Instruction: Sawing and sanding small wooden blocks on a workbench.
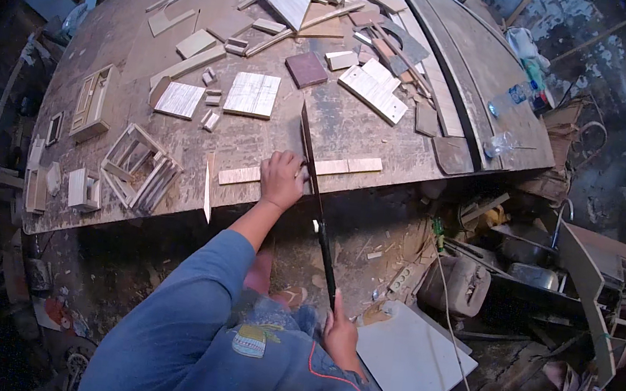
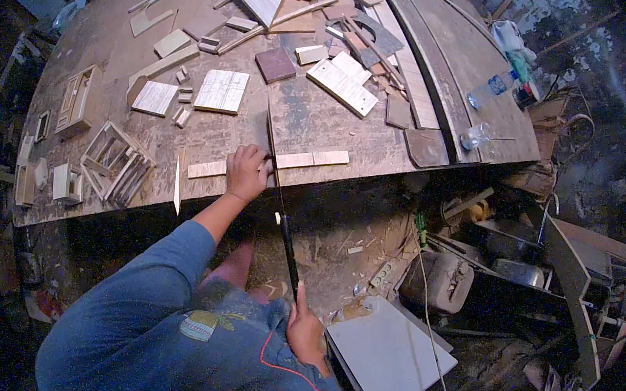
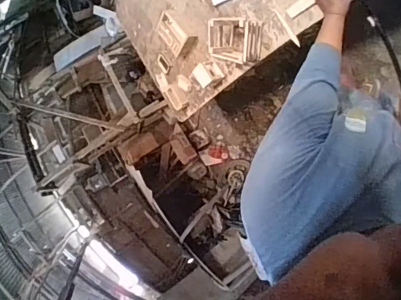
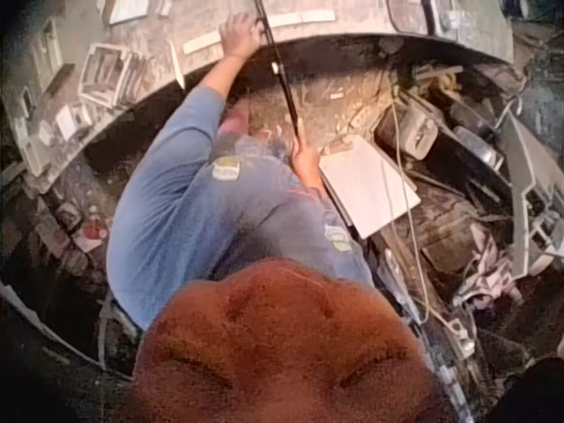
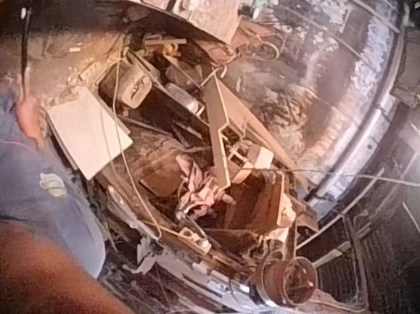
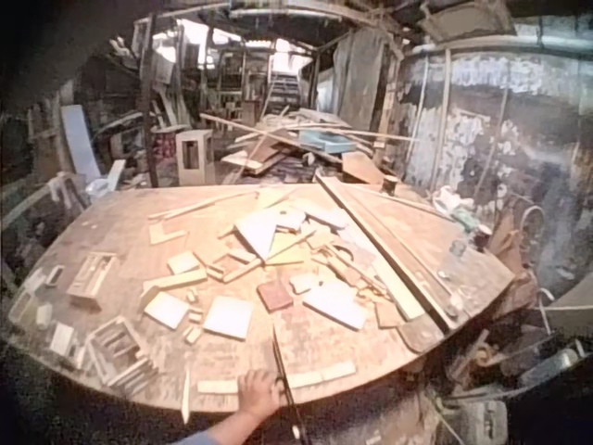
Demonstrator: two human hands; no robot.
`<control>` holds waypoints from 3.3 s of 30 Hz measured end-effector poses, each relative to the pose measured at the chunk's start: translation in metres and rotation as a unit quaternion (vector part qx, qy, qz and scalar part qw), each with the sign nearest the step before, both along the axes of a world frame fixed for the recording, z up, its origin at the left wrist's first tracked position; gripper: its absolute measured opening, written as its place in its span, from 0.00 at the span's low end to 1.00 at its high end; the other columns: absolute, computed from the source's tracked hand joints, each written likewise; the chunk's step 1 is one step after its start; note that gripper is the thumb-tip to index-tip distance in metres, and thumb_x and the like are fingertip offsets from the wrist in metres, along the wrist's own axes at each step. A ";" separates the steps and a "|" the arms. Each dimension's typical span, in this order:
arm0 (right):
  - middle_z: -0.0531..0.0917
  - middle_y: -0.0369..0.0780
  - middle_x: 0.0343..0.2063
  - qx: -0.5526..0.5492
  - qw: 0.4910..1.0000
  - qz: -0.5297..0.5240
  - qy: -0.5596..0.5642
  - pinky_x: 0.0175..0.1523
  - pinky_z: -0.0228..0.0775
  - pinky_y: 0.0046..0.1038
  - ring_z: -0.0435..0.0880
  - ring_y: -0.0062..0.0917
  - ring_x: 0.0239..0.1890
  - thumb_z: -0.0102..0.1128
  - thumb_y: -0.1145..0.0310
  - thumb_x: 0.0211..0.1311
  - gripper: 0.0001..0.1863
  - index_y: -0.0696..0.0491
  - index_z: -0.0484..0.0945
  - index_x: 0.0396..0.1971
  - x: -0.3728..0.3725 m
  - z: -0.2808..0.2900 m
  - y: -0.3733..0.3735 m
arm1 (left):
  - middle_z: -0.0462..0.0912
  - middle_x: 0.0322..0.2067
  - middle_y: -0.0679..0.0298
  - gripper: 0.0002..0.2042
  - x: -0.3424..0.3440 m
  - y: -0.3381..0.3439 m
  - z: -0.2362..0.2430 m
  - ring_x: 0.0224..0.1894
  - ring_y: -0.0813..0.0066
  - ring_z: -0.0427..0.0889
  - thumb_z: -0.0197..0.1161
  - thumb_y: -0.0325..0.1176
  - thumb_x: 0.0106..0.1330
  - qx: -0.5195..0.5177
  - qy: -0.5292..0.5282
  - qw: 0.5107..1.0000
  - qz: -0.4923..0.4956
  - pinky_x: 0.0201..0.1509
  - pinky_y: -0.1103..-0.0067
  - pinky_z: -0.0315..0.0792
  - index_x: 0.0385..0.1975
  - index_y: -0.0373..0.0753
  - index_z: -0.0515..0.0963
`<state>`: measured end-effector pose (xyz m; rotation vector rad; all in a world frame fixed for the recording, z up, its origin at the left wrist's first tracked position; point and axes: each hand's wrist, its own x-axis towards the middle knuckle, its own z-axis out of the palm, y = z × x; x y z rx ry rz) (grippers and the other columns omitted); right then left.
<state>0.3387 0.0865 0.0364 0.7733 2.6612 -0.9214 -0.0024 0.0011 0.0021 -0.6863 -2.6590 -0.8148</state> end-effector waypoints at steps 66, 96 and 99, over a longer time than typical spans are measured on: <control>0.81 0.53 0.26 0.013 0.992 0.009 0.128 0.30 0.70 0.45 0.81 0.50 0.27 0.52 0.65 0.67 0.34 0.34 0.51 0.70 -0.072 -0.037 0.019 | 0.77 0.37 0.67 0.09 0.002 0.006 0.004 0.45 0.63 0.73 0.67 0.35 0.50 0.044 0.008 0.999 -0.018 0.47 0.67 0.64 0.31 0.45 0.80; 0.79 0.54 0.23 -0.024 0.993 -0.032 0.112 0.28 0.66 0.49 0.78 0.53 0.24 0.52 0.66 0.66 0.33 0.36 0.53 0.69 -0.016 -0.033 0.000 | 0.75 0.34 0.66 0.08 0.001 0.007 0.006 0.44 0.63 0.72 0.66 0.36 0.52 0.027 -0.001 1.000 -0.015 0.45 0.66 0.64 0.31 0.45 0.80; 0.81 0.55 0.28 -0.044 0.998 -0.049 -0.020 0.29 0.70 0.43 0.81 0.52 0.28 0.52 0.70 0.66 0.33 0.40 0.53 0.69 0.045 -0.021 0.001 | 0.75 0.34 0.67 0.08 0.001 0.008 0.006 0.44 0.63 0.72 0.66 0.36 0.51 0.018 -0.001 1.000 -0.014 0.45 0.66 0.64 0.31 0.45 0.79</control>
